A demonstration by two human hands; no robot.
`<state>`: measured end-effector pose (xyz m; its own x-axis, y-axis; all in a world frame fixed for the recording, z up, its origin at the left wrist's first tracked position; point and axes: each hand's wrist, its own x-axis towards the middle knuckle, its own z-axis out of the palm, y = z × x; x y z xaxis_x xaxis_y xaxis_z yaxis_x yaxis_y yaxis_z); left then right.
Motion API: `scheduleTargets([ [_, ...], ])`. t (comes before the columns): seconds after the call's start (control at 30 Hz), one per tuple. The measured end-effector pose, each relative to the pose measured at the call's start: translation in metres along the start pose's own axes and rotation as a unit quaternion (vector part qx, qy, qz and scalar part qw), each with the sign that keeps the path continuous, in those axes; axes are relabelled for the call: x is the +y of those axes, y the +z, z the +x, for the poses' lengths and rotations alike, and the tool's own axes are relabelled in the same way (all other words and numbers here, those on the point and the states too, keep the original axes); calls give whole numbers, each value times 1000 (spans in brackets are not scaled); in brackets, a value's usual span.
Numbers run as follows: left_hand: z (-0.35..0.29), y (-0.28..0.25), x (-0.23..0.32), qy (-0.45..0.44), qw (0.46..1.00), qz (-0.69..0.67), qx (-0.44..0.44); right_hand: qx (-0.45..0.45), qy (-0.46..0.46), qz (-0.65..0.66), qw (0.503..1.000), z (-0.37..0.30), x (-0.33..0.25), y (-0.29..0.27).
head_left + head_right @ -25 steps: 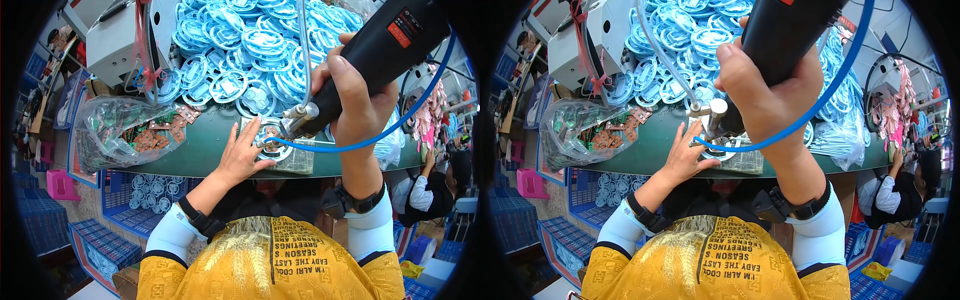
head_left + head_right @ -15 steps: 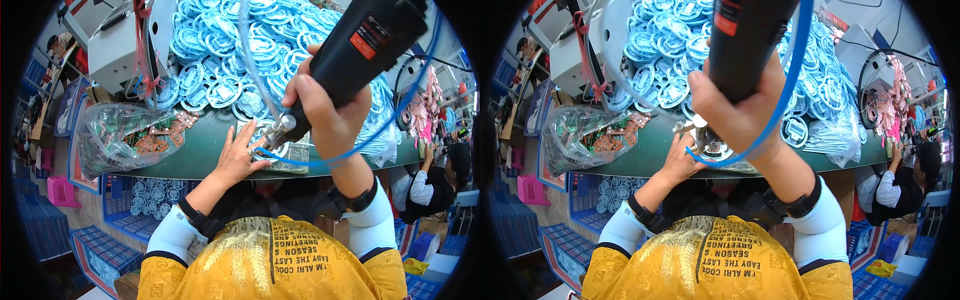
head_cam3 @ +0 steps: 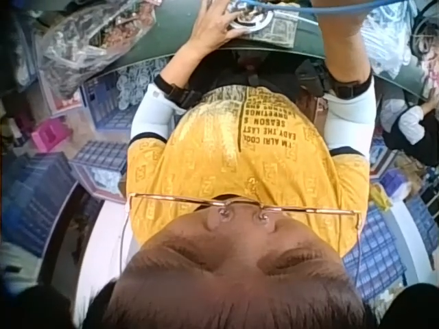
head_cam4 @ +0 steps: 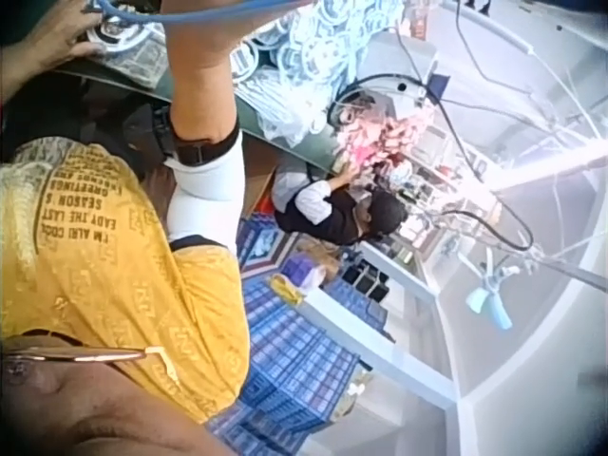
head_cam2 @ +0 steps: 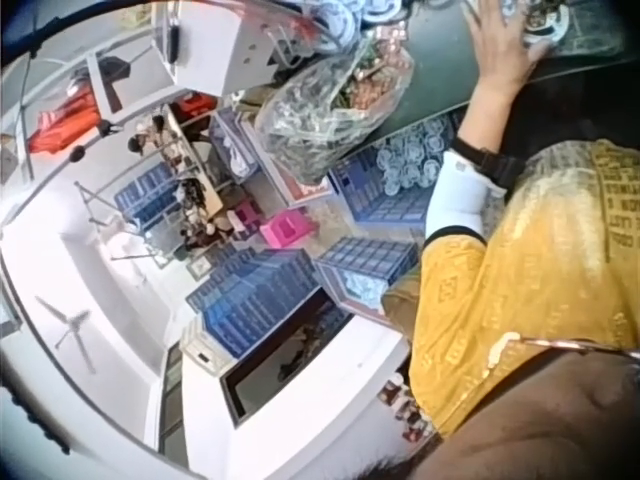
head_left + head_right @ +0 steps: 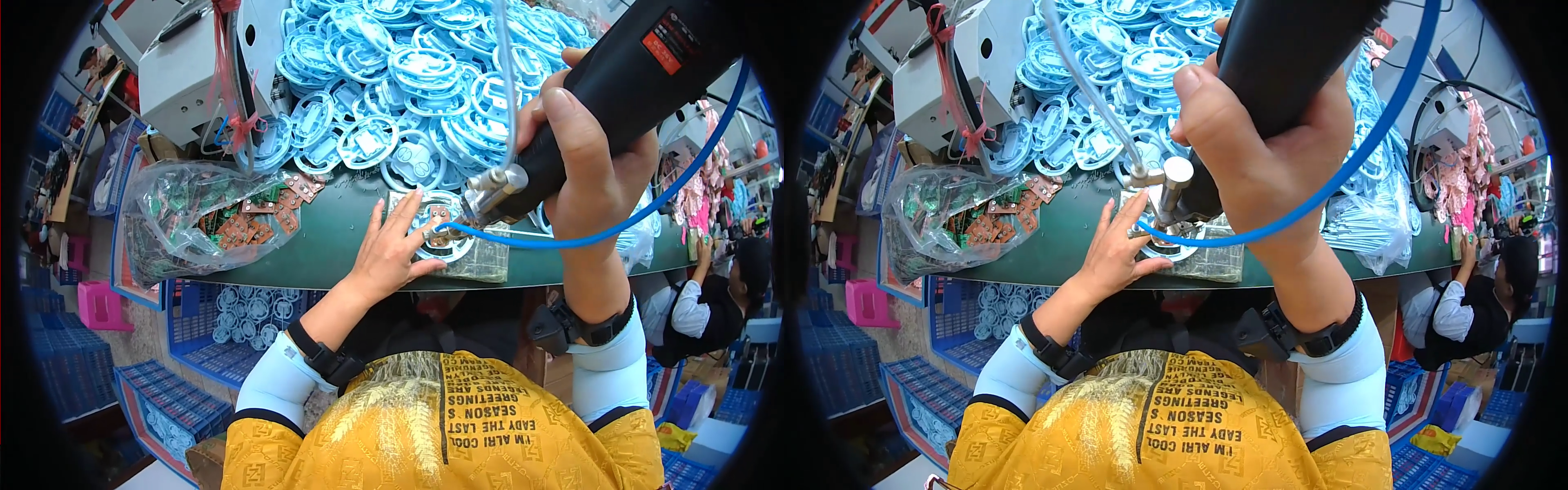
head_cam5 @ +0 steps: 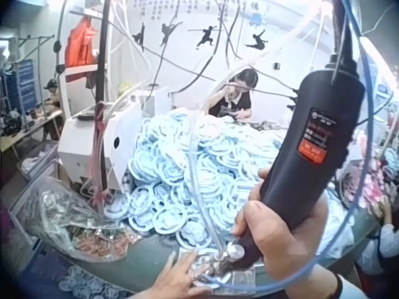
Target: Assemble blue plastic toy components using a power screwdriver at a factory workbench.
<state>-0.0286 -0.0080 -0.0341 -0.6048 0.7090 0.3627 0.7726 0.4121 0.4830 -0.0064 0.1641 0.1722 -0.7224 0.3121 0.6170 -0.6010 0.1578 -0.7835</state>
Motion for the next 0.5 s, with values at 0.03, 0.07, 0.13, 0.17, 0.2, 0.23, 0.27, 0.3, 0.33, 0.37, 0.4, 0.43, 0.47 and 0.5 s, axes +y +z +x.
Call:
scheduleTargets([
  [0.03,1,1,-1,2,1000,-1,1,0,5,-8,1000,0,2,0],
  [0.07,1,1,-1,1,1000,-1,0,0,6,-8,1000,0,5,0],
  [0.13,1,3,-2,-2,1000,-2,-2,4,11,-11,1000,0,8,0],
  [0.17,2,2,-1,-2,1000,-3,-2,4,11,-11,1000,0,9,-1],
  [0.2,3,1,0,-6,1000,-3,-4,3,7,-14,1000,1,10,-1],
  [0.23,2,0,0,-9,1000,-4,-6,1,2,-16,1000,1,11,-1],
  [0.27,2,0,0,-9,1000,-4,-7,2,3,-16,1000,0,11,-2],
  [0.3,2,1,-1,-8,1000,-5,-4,1,6,-15,1000,0,11,-2],
  [0.33,1,2,-1,-6,1000,-7,-2,1,9,-14,1000,0,11,-2],
  [0.37,1,2,-1,-6,1000,-7,-2,1,9,-14,1000,0,12,-1],
  [0.4,1,1,-1,-6,1000,-7,-2,5,11,-12,1000,-1,11,0],
  [0.43,0,1,-1,-6,1000,-6,-3,10,14,-9,1000,-2,11,1],
  [0.47,-1,0,-1,-7,1000,-5,-3,9,14,-8,1000,-3,11,1],
  [0.5,-2,0,-2,-2,1000,5,-4,15,19,8,1000,-6,12,0],
])
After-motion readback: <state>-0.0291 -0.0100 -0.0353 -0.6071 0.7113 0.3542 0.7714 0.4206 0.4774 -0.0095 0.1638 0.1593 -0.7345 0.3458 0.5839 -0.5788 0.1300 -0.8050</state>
